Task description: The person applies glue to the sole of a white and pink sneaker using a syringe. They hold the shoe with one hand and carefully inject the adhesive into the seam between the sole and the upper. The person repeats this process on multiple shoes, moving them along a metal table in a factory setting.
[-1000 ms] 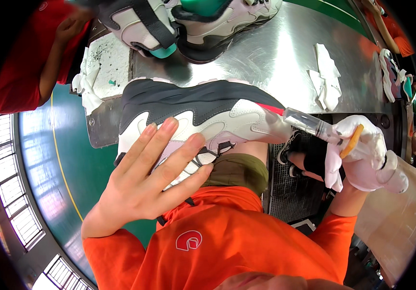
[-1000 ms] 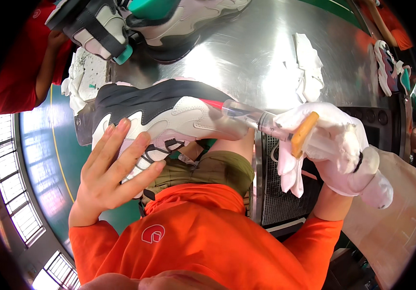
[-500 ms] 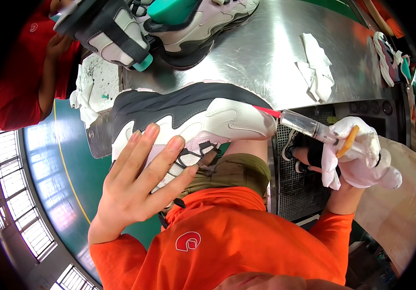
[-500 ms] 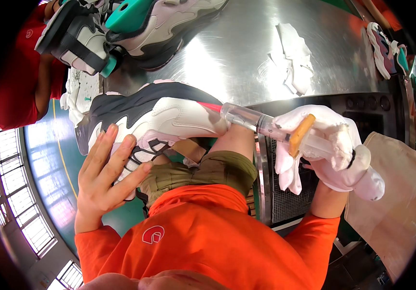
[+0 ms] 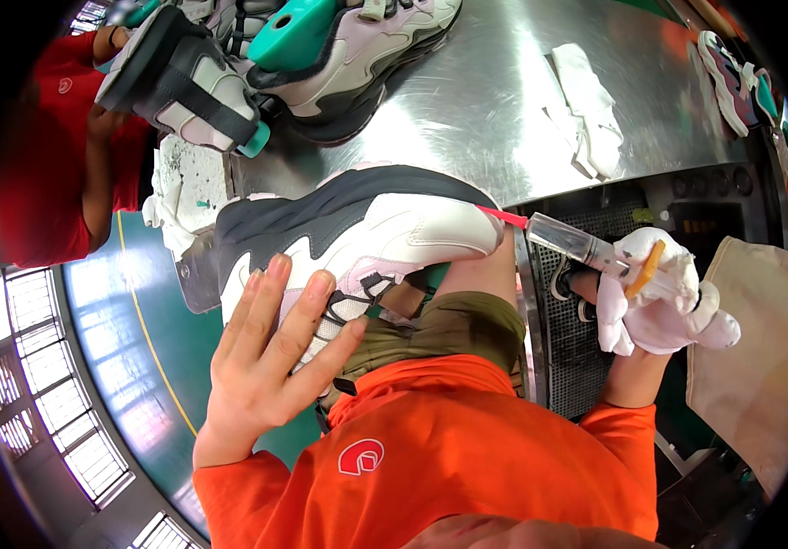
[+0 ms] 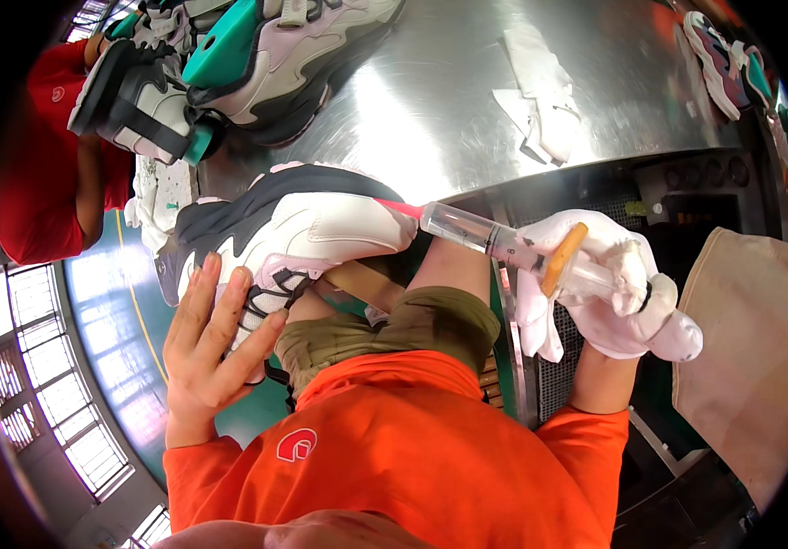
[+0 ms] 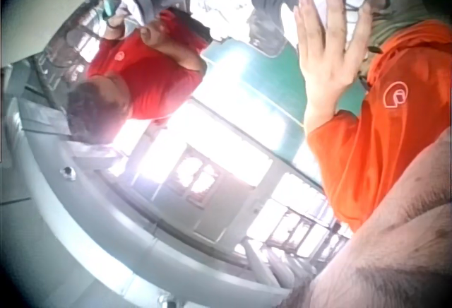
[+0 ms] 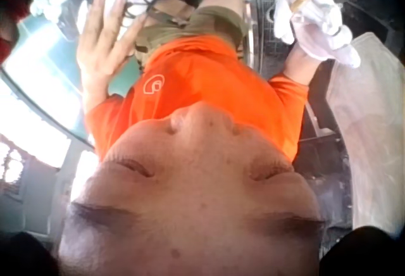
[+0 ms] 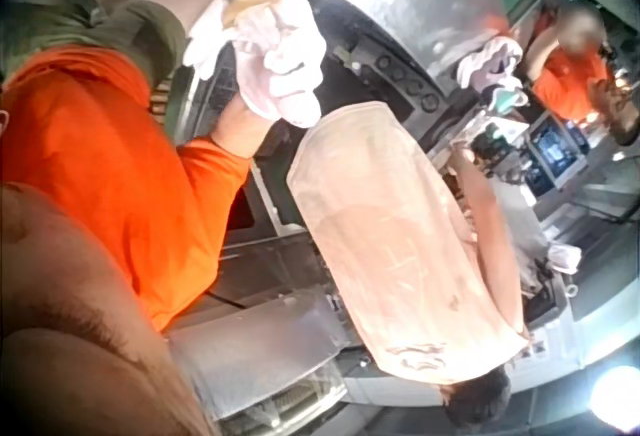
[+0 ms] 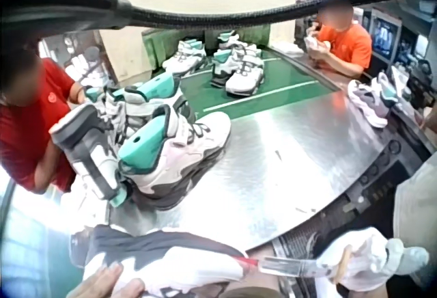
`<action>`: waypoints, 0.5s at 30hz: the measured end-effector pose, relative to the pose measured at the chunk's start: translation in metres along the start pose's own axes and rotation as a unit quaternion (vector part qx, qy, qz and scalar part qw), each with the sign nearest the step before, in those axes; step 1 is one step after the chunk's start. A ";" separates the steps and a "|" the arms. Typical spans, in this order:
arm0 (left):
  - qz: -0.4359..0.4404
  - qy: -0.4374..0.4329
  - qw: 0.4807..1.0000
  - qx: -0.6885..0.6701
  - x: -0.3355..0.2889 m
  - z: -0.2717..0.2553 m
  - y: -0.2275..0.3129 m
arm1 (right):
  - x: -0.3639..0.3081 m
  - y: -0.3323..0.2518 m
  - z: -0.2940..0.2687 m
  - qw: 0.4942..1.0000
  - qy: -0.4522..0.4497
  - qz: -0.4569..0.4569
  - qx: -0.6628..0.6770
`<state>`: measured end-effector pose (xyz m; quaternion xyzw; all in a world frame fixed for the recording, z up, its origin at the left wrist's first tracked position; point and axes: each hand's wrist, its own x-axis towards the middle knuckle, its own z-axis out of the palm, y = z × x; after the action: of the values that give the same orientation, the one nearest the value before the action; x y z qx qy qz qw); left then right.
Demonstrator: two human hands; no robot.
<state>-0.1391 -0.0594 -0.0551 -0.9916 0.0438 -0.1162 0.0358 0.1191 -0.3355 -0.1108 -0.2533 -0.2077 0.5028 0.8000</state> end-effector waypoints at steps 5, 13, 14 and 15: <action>-0.002 0.004 1.000 0.027 -0.002 0.003 0.012 | -0.012 0.013 -0.003 0.998 0.000 -0.055 0.030; 0.004 0.033 0.998 0.044 -0.008 0.012 0.019 | -0.033 0.031 0.008 0.988 0.053 -0.142 0.034; 0.003 0.029 0.999 0.041 -0.008 0.011 0.019 | -0.035 0.032 0.011 0.986 0.061 -0.151 0.031; 0.001 0.026 0.999 0.039 -0.008 0.010 0.019 | -0.038 0.033 0.014 0.984 0.072 -0.160 0.027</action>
<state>-0.1459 -0.0773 -0.0686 -0.9861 0.0414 -0.1432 0.0730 0.0724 -0.3550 -0.1227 -0.2302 -0.1741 0.3540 0.8896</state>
